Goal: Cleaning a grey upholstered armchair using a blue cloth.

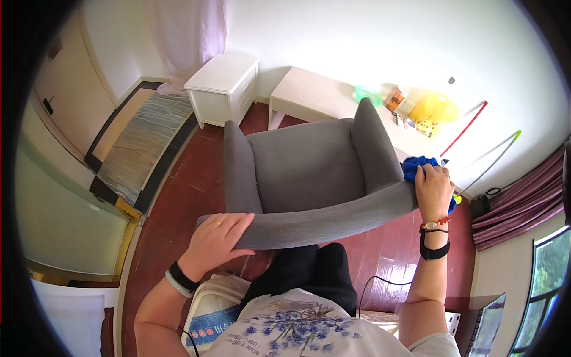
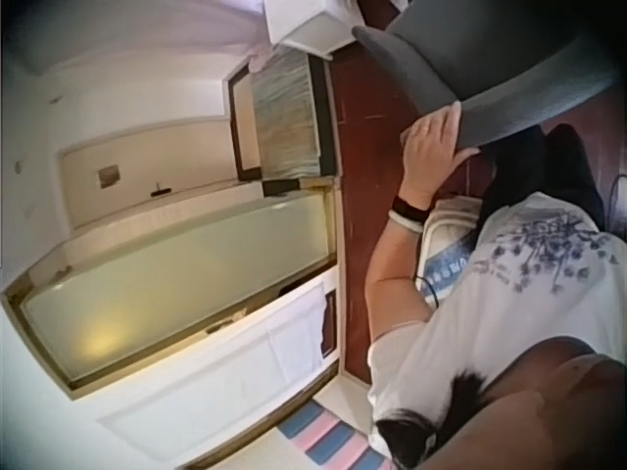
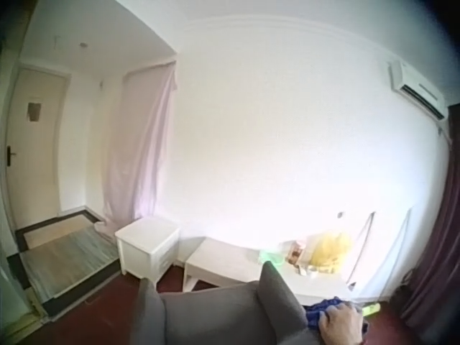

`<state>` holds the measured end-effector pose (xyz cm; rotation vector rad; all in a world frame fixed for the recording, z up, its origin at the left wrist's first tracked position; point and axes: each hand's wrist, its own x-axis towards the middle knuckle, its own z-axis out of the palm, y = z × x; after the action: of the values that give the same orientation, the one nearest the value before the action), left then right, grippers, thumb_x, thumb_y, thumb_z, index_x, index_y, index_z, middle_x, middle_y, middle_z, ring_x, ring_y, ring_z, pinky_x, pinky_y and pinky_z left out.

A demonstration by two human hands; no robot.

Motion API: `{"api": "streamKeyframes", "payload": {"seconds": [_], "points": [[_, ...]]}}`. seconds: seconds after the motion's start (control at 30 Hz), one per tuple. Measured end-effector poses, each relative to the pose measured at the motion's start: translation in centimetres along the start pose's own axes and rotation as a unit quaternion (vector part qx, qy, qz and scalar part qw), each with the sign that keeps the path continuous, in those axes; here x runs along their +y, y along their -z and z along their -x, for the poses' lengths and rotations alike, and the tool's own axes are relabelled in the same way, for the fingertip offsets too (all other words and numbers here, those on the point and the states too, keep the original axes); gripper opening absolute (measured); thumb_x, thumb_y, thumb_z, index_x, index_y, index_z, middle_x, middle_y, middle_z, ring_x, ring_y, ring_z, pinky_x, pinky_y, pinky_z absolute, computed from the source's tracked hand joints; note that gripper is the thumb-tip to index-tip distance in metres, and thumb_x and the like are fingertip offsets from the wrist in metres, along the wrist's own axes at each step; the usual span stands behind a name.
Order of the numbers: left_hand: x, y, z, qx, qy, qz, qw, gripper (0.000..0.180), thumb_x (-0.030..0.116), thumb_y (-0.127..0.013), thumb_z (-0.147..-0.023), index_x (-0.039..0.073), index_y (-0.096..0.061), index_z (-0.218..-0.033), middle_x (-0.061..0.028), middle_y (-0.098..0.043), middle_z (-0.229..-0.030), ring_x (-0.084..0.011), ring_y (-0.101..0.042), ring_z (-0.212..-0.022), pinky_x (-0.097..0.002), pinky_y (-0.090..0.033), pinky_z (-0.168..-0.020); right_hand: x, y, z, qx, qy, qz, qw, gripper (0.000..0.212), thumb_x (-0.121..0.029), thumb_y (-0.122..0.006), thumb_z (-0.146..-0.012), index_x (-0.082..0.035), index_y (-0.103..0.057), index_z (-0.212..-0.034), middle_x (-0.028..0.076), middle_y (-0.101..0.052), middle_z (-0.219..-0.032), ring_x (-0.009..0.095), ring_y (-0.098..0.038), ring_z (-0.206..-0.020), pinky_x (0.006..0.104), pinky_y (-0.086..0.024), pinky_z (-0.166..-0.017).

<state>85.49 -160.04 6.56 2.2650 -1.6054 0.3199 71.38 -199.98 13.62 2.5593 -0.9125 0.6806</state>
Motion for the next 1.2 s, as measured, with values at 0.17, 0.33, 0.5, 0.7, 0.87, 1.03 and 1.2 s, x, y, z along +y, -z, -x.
{"api": "streamKeyframes", "payload": {"seconds": [0.17,0.33,0.5,0.7,0.87,1.03,1.2], "points": [[-0.1,-1.0,-2.9,0.002,-0.067,-0.009,0.998,0.070,0.043,-0.068,-0.068,0.004,-0.049,-0.123,-0.0054,-0.057,-0.109,-0.0200,-0.056,-0.096,-0.0316,-0.045,-0.086,4.2,-1.4,2.5,-0.016,-0.046,0.018,0.999,0.025,-0.028,-0.053,-0.086,-0.007,-0.060,-0.074,0.010,-0.062,-0.083,0.030,-0.057,-0.091,0.0483,-0.046,-0.072],[1.4,-2.6,-6.2,0.019,-0.142,-0.011,0.990,0.071,0.044,-0.068,-0.067,0.002,-0.050,-0.121,-0.0064,-0.057,-0.105,-0.0191,-0.056,-0.093,-0.0302,-0.045,-0.085,9.2,-2.7,4.7,-0.015,-0.065,0.002,0.998,0.026,-0.027,-0.052,-0.086,-0.006,-0.059,-0.074,0.012,-0.063,-0.083,0.031,-0.058,-0.084,0.0459,-0.048,-0.065],[5.1,-5.5,-9.0,0.016,-0.155,0.001,0.988,0.070,0.042,-0.067,-0.068,0.002,-0.050,-0.122,-0.0084,-0.057,-0.108,-0.0213,-0.054,-0.099,-0.0344,-0.043,-0.088,12.9,-4.9,6.5,-0.079,-0.077,0.028,0.994,0.028,-0.027,-0.051,-0.087,-0.003,-0.059,-0.076,0.013,-0.062,-0.084,0.033,-0.057,-0.086,0.0469,-0.047,-0.069],[9.1,-9.0,-10.4,0.166,-0.009,0.096,0.981,0.050,0.034,-0.066,-0.076,0.004,-0.057,-0.114,-0.0095,-0.057,-0.117,-0.0238,-0.054,-0.107,-0.0411,-0.039,-0.094,14.0,-7.4,7.4,-0.052,-0.079,-0.017,0.995,0.026,-0.025,-0.052,-0.087,-0.002,-0.060,-0.075,0.014,-0.062,-0.082,0.032,-0.056,-0.085,0.0441,-0.044,-0.073],[8.4,-10.9,-11.8,0.325,0.026,0.062,0.943,0.019,0.018,-0.055,-0.081,0.006,-0.066,-0.091,-0.0066,-0.065,-0.093,-0.0216,-0.061,-0.091,-0.0382,-0.045,-0.087,14.1,-7.8,7.8,0.023,-0.063,-0.040,0.997,0.024,-0.022,-0.054,-0.086,-0.001,-0.064,-0.081,0.014,-0.064,-0.085,0.032,-0.057,-0.086,0.0426,-0.044,-0.074],[3.4,-10.4,-12.6,0.341,-0.001,0.037,0.939,0.017,0.011,-0.049,-0.081,0.007,-0.065,-0.086,-0.0073,-0.065,-0.088,-0.0231,-0.063,-0.083,-0.0390,-0.048,-0.082,10.2,-7.0,7.0,0.034,-0.047,-0.080,0.995,0.022,-0.020,-0.055,-0.085,-0.002,-0.060,-0.074,0.015,-0.062,-0.080,0.033,-0.057,-0.078,0.0427,-0.044,-0.069],[-3.7,-10.2,-14.9,0.368,-0.041,0.055,0.927,0.011,0.008,-0.050,-0.083,0.007,-0.060,-0.080,-0.0063,-0.063,-0.078,-0.0259,-0.061,-0.074,-0.0372,-0.049,-0.074,4.7,-7.2,6.2,0.052,-0.051,-0.091,0.993,0.020,-0.024,-0.057,-0.084,-0.007,-0.062,-0.075,0.012,-0.063,-0.079,0.031,-0.059,-0.079,0.0426,-0.045,-0.070]]}}
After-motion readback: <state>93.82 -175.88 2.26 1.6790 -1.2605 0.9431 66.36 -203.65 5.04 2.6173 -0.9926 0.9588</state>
